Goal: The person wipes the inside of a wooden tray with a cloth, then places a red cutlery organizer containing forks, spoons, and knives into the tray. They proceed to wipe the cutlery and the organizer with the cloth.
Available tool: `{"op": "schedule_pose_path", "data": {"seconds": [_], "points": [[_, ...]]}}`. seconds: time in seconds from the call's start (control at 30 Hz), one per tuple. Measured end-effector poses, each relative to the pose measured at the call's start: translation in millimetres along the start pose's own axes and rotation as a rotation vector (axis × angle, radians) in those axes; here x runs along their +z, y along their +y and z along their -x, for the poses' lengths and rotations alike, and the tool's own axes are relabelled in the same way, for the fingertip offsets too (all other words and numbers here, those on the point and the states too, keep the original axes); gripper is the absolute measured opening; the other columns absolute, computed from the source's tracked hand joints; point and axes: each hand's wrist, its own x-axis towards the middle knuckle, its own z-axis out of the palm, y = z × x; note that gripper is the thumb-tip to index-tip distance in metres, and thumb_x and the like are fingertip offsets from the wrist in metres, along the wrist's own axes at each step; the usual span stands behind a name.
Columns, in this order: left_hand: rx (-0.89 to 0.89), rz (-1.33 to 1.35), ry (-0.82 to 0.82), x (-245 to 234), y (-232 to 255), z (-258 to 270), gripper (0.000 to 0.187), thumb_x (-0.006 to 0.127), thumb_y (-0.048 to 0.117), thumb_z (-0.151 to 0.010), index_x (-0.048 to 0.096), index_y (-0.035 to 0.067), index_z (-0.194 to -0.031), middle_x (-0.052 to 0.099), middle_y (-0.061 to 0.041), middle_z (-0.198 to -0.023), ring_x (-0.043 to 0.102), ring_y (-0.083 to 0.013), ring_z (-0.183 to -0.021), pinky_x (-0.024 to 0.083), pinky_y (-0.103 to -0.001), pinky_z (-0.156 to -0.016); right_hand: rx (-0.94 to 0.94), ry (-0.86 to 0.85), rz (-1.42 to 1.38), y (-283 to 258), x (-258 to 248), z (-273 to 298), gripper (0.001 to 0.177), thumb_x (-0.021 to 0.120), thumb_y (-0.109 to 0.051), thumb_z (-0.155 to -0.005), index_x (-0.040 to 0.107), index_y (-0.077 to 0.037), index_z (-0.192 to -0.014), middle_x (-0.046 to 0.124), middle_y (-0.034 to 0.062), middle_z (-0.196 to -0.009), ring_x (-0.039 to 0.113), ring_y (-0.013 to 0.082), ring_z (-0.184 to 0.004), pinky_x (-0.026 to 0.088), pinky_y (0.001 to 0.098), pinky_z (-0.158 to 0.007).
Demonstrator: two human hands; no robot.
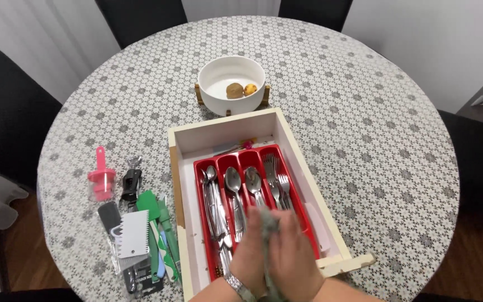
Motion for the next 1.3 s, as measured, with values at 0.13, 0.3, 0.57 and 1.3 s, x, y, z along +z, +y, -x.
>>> {"op": "schedule_pose_path", "data": {"seconds": [0.13,0.3,0.57,1.3], "points": [[-0.055,0.176,0.395,19,12,12,0.069,0.05,0.062,-0.085,0.071,0.006,-0.118,0.071,-0.014,-0.118,0.066,-0.0301,-0.116,0.05,-0.047,-0.108,-0.175,0.003,-0.124,3,5,-5,0.035,0.039,-0.037,-0.102,0.048,-0.007,-0.117,0.063,0.0116,-0.107,0.07,0.0234,-0.075,0.063,0.0378,-0.055],[-0.117,0.177,0.236,-10,-5,1,0.075,0.048,0.055,-0.084,0.062,0.009,-0.142,0.071,-0.028,-0.137,0.066,-0.041,-0.129,0.052,-0.053,-0.105,0.046,-0.062,0.051,5,-17,-32,0.033,0.035,-0.038,-0.103,0.05,-0.011,-0.114,0.062,0.0053,-0.105,0.059,0.0163,-0.064,0.056,0.0276,-0.047],[-0.199,-0.477,0.556,17,33,-9,0.049,0.063,0.021,-0.098,0.049,0.02,-0.144,0.07,-0.005,-0.129,0.072,-0.0244,-0.11,0.066,-0.038,-0.088,0.957,-0.132,-0.999,-27,-87,-31,0.05,0.05,-0.026,-0.1,0.057,-0.008,-0.146,0.071,0.0283,-0.115,0.065,0.0447,-0.089,0.055,0.0542,-0.074],[-0.379,-0.247,0.57,76,15,-131,0.075,0.045,0.046,-0.092,0.034,0.013,-0.159,0.03,-0.008,-0.169,0.029,-0.0306,-0.155,0.026,-0.053,-0.123,1.092,0.323,-1.027,29,-158,-39,0.045,0.036,-0.035,-0.105,0.054,-0.017,-0.142,0.066,0.0236,-0.132,0.061,0.0448,-0.117,0.044,0.0639,-0.106]]}}
